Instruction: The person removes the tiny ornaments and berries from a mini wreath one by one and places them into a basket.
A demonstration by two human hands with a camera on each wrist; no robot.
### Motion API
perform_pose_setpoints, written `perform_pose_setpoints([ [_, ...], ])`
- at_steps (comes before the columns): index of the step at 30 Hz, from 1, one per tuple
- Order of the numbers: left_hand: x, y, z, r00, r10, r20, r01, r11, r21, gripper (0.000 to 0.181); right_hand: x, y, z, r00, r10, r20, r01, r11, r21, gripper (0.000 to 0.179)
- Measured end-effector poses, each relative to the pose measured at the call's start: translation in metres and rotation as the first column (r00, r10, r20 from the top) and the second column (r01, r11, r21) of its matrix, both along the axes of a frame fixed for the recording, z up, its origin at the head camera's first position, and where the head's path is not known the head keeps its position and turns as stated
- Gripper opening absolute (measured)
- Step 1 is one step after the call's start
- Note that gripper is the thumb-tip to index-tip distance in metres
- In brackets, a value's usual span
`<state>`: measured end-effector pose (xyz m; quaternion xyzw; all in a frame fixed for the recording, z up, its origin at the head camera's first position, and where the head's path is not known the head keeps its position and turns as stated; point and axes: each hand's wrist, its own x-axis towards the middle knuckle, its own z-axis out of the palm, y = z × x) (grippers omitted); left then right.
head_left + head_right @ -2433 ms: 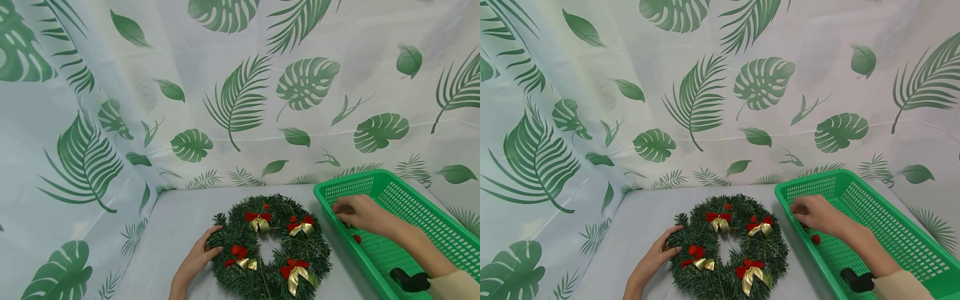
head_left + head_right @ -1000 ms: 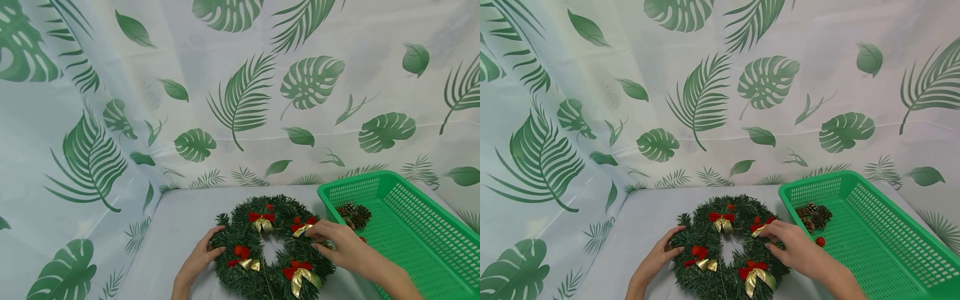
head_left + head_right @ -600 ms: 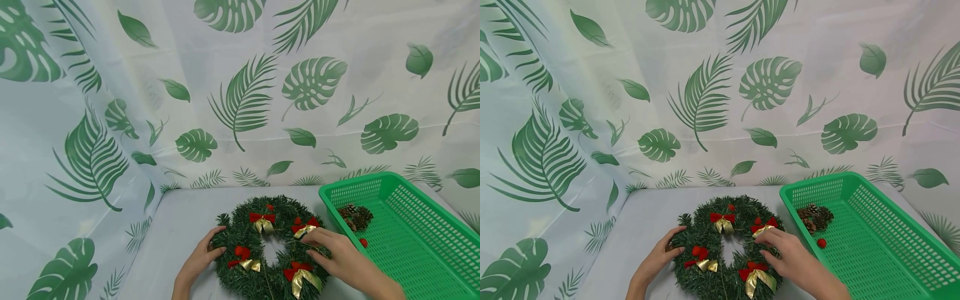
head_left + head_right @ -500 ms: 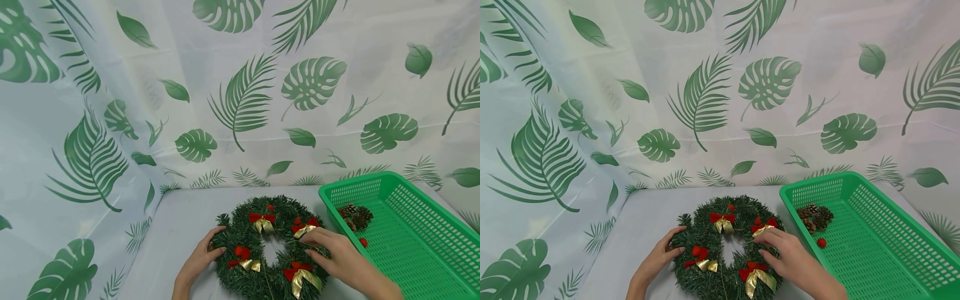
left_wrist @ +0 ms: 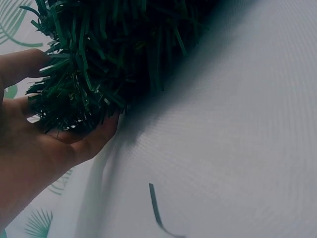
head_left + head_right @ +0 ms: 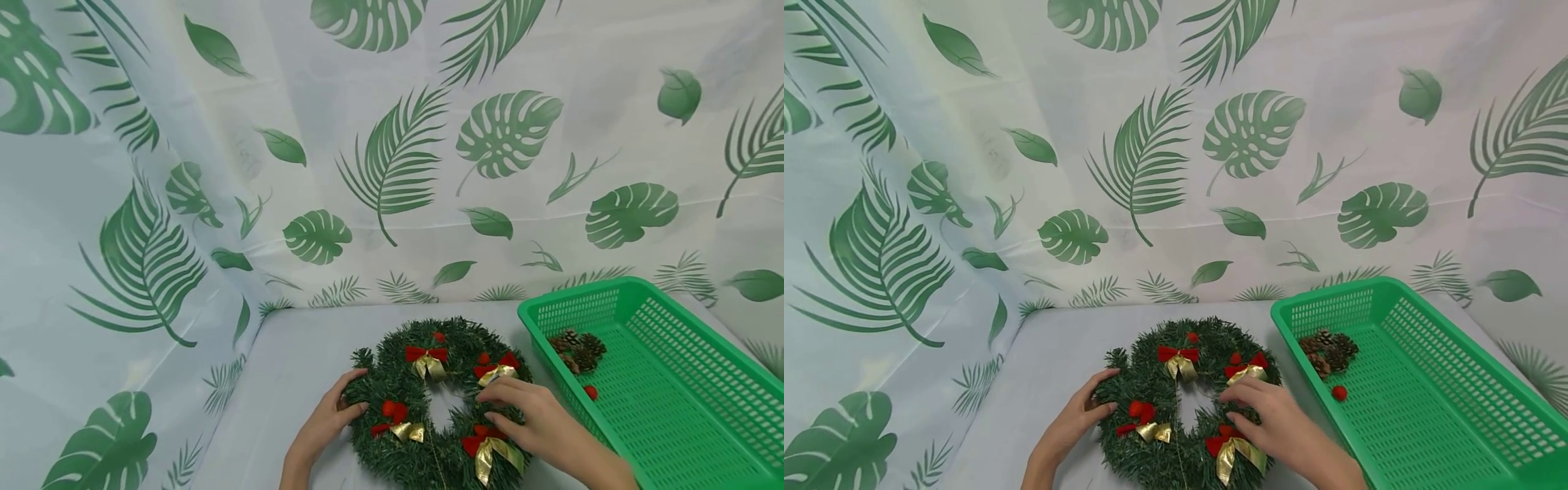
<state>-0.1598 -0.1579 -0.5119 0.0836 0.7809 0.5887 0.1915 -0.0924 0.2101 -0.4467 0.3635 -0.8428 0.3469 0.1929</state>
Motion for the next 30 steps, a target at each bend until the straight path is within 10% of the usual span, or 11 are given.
perform_pose_setpoints([
  [20,0.0,-0.002,-0.002,1.0,0.002,0.006,-0.003,1.0,0.021,0.067,-0.007,-0.013,-0.016,0.962,0.113,0.247,-0.131,0.99,0.058,0.02],
  [30,0.001,-0.002,0.003,1.0,-0.003,0.021,0.003,1.0,0.017,0.068,-0.003,-0.016,-0.014,0.938,0.048,0.344,-0.11,0.98,0.163,0.012],
])
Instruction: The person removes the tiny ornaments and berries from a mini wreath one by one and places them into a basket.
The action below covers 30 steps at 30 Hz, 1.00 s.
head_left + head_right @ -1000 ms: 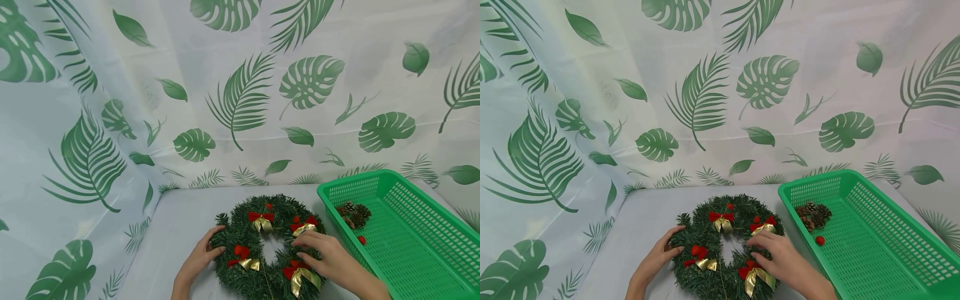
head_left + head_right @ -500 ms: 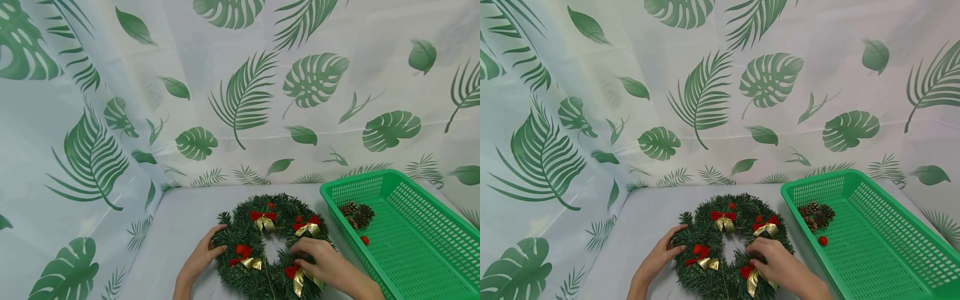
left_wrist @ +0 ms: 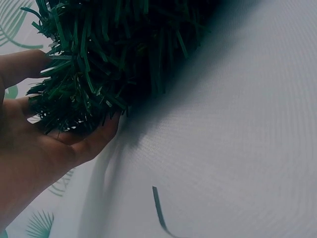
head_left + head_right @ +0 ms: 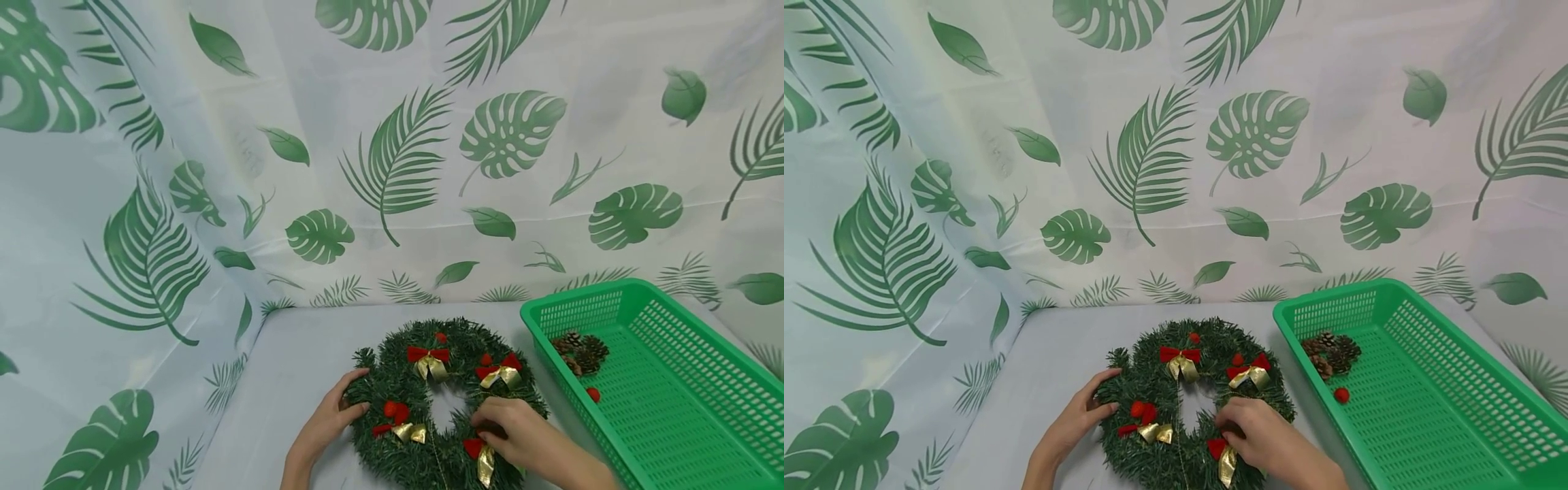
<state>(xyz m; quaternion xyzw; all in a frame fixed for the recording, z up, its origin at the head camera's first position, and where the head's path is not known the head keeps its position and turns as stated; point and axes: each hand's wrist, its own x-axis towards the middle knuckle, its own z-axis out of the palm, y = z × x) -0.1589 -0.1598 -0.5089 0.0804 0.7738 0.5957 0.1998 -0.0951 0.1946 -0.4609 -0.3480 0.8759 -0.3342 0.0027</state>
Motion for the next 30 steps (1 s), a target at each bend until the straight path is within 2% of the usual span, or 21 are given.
perform_pose_setpoints([
  [9,-0.0001,0.0001,-0.0026,1.0,0.003,-0.004,-0.003,1.0,-0.003,0.068,0.0025,-0.001,0.0047,0.999,-0.033,0.041,0.032,0.999,0.041,0.013],
  [13,-0.0005,0.0005,-0.0018,1.0,0.001,-0.007,-0.001,1.0,-0.014,0.068,0.0023,-0.0004,0.0056,0.999,-0.044,0.016,0.044,0.998,0.038,0.015],
  [20,-0.0023,-0.0001,-0.0009,1.0,-0.017,-0.004,0.017,1.0,-0.01,0.069,0.0006,0.0012,0.0027,0.998,-0.043,-0.049,0.041,0.999,-0.031,0.02],
  [30,-0.0026,-0.0018,-0.0021,1.0,-0.021,-0.008,0.02,0.999,-0.025,0.068,0.0008,0.0019,0.0045,0.999,-0.037,0.017,0.037,0.999,0.009,0.016],
])
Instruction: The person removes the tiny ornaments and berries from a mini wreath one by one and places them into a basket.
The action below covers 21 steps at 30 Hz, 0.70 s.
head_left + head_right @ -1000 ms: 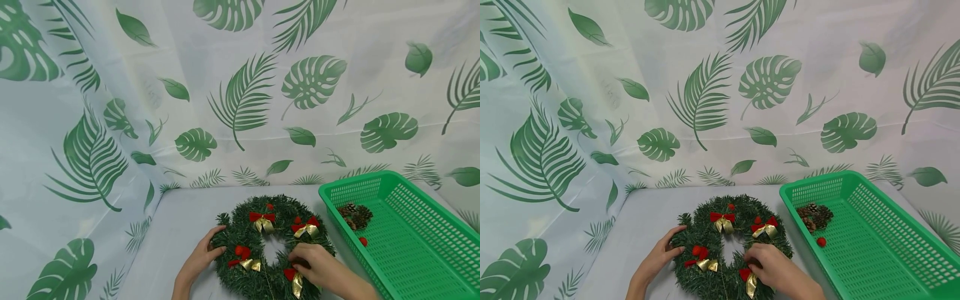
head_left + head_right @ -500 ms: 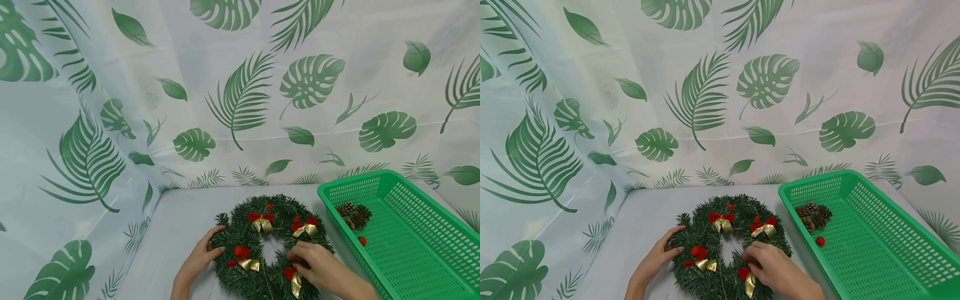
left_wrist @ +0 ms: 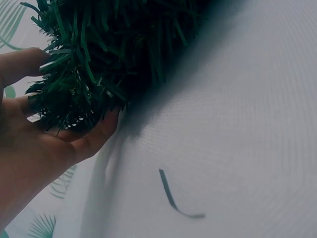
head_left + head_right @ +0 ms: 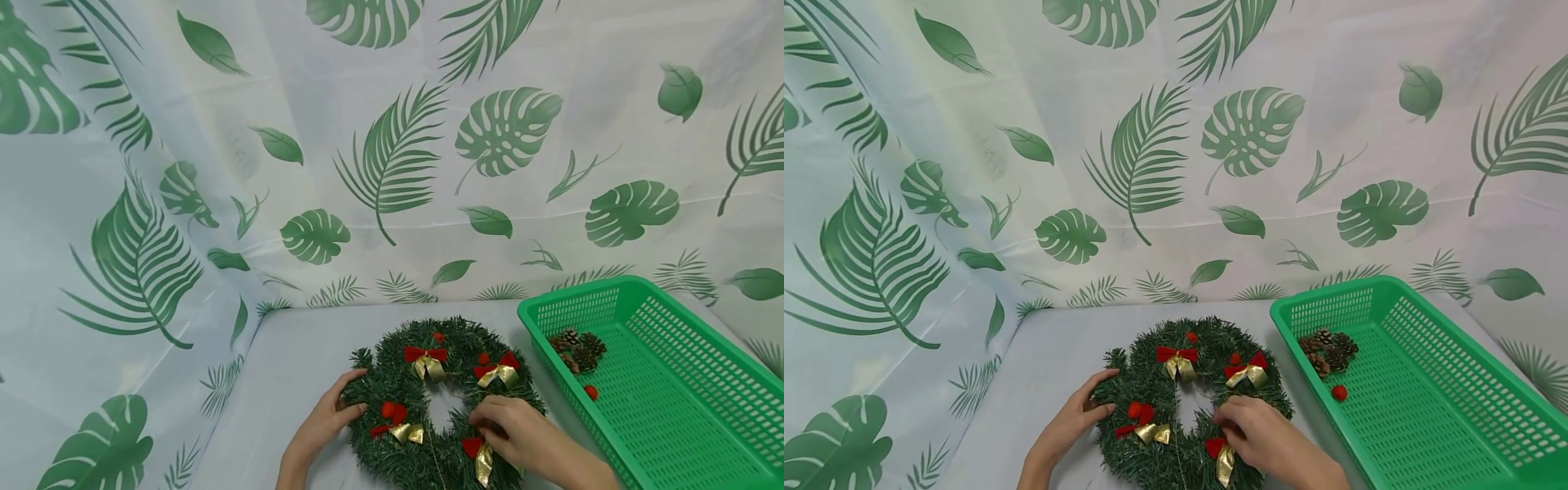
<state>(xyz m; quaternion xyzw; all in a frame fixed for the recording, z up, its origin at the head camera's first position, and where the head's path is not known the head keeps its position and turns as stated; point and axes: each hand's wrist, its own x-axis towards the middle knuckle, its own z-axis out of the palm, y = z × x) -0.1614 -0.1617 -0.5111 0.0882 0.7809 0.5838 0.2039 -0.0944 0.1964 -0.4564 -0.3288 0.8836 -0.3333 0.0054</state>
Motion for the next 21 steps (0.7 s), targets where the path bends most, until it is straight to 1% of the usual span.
perform_pose_setpoints([
  [4,-0.0002,-0.0004,-0.0007,1.0,-0.002,0.0,0.002,1.0,0.003,0.068,0.001,0.0011,-0.0003,1.0,0.004,-0.003,-0.004,1.0,0.028,0.013],
  [6,-0.0003,-0.0005,-0.0011,1.0,0.001,0.001,-0.001,1.0,0.002,0.069,0.0015,0.0018,-0.0001,1.0,0.006,0.012,-0.006,0.999,0.037,0.012],
  [14,0.0008,0.0,-0.0007,1.0,0.009,-0.004,-0.009,1.0,-0.001,0.068,0.0017,0.0029,0.0008,0.999,0.022,0.042,-0.022,1.0,0.009,0.011],
  [18,0.0028,0.0,-0.0006,1.0,0.018,-0.008,-0.018,1.0,-0.003,0.067,0.0017,0.0032,0.0006,0.999,0.019,0.035,-0.02,1.0,0.021,0.013],
  [21,0.0043,0.0007,-0.0004,1.0,0.022,-0.013,-0.022,1.0,0.0,0.067,0.0016,0.0029,0.0,1.0,0.02,-0.001,-0.02,1.0,0.012,0.015],
])
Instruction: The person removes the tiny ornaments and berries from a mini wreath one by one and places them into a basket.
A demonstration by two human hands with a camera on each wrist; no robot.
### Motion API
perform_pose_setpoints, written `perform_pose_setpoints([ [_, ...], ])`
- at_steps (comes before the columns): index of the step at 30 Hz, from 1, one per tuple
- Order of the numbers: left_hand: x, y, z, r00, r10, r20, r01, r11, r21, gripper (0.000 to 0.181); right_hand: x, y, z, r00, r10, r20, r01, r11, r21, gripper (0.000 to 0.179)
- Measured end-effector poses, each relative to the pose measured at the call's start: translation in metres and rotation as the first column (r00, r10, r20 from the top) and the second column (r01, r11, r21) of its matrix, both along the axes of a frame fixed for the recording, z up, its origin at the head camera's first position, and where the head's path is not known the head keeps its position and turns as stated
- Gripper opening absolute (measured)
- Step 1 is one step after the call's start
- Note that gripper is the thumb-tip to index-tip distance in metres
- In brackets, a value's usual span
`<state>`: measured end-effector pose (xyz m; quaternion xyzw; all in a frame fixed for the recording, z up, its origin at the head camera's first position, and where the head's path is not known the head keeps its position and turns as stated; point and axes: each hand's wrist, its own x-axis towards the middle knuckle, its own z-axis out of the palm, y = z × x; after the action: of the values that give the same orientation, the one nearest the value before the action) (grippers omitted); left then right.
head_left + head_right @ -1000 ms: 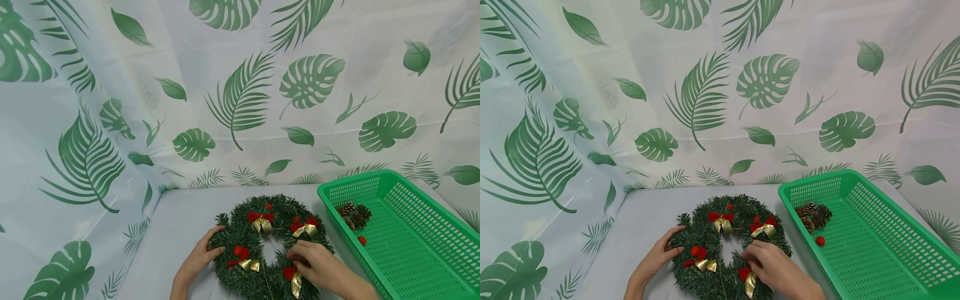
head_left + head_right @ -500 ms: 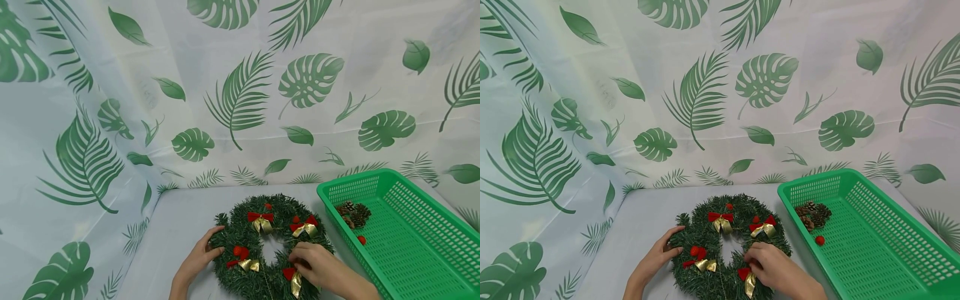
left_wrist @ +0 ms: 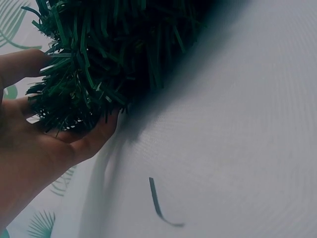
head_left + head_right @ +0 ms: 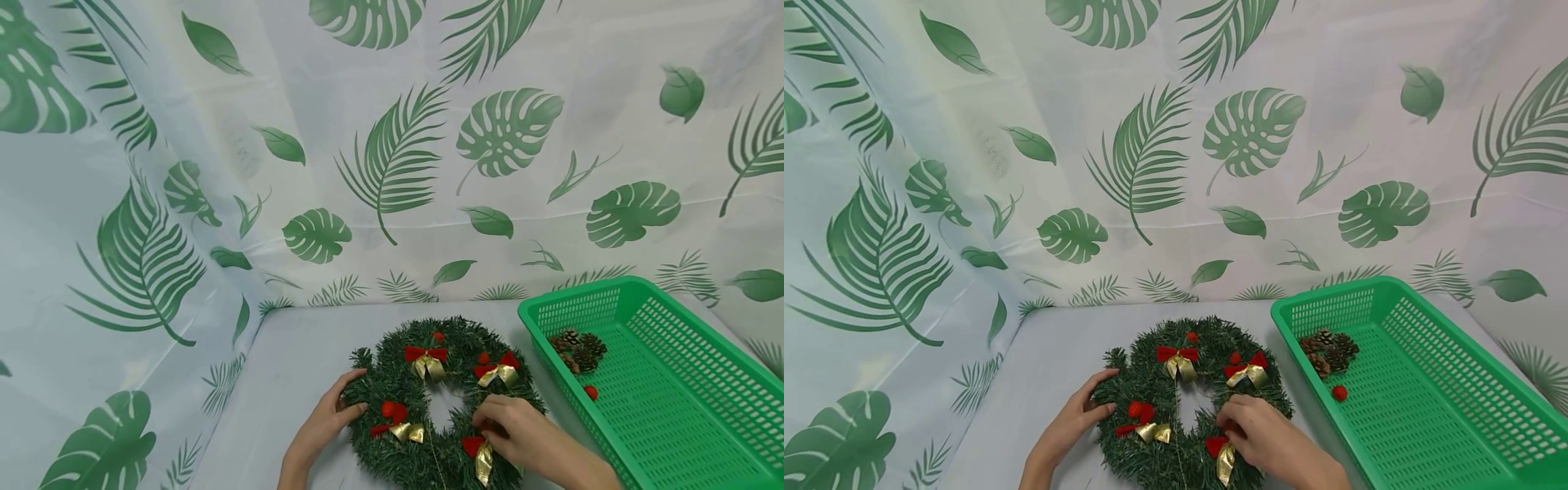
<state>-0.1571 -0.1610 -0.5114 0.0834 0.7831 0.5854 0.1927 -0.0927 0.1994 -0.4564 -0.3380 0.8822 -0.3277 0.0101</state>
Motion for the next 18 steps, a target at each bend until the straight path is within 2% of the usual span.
perform_pose_setpoints([
  [4,0.0,0.001,0.002,1.0,-0.001,0.004,0.001,1.0,0.004,0.067,0.0,0.0,-0.001,0.996,-0.006,-0.088,0.002,0.999,-0.051,0.019],
  [9,-0.001,0.003,0.003,1.0,-0.001,0.013,0.001,1.0,0.009,0.067,0.002,0.003,-0.004,0.978,-0.029,-0.205,0.007,0.995,-0.103,0.025],
  [12,-0.001,0.004,0.003,1.0,-0.002,0.014,0.002,1.0,0.013,0.066,0.002,0.006,-0.006,0.971,-0.031,-0.237,0.006,0.994,-0.105,0.028],
  [18,0.0,0.003,0.002,1.0,0.011,0.025,-0.011,1.0,0.006,0.067,0.003,0.012,-0.004,0.942,-0.03,-0.333,-0.003,0.995,-0.095,0.035],
])
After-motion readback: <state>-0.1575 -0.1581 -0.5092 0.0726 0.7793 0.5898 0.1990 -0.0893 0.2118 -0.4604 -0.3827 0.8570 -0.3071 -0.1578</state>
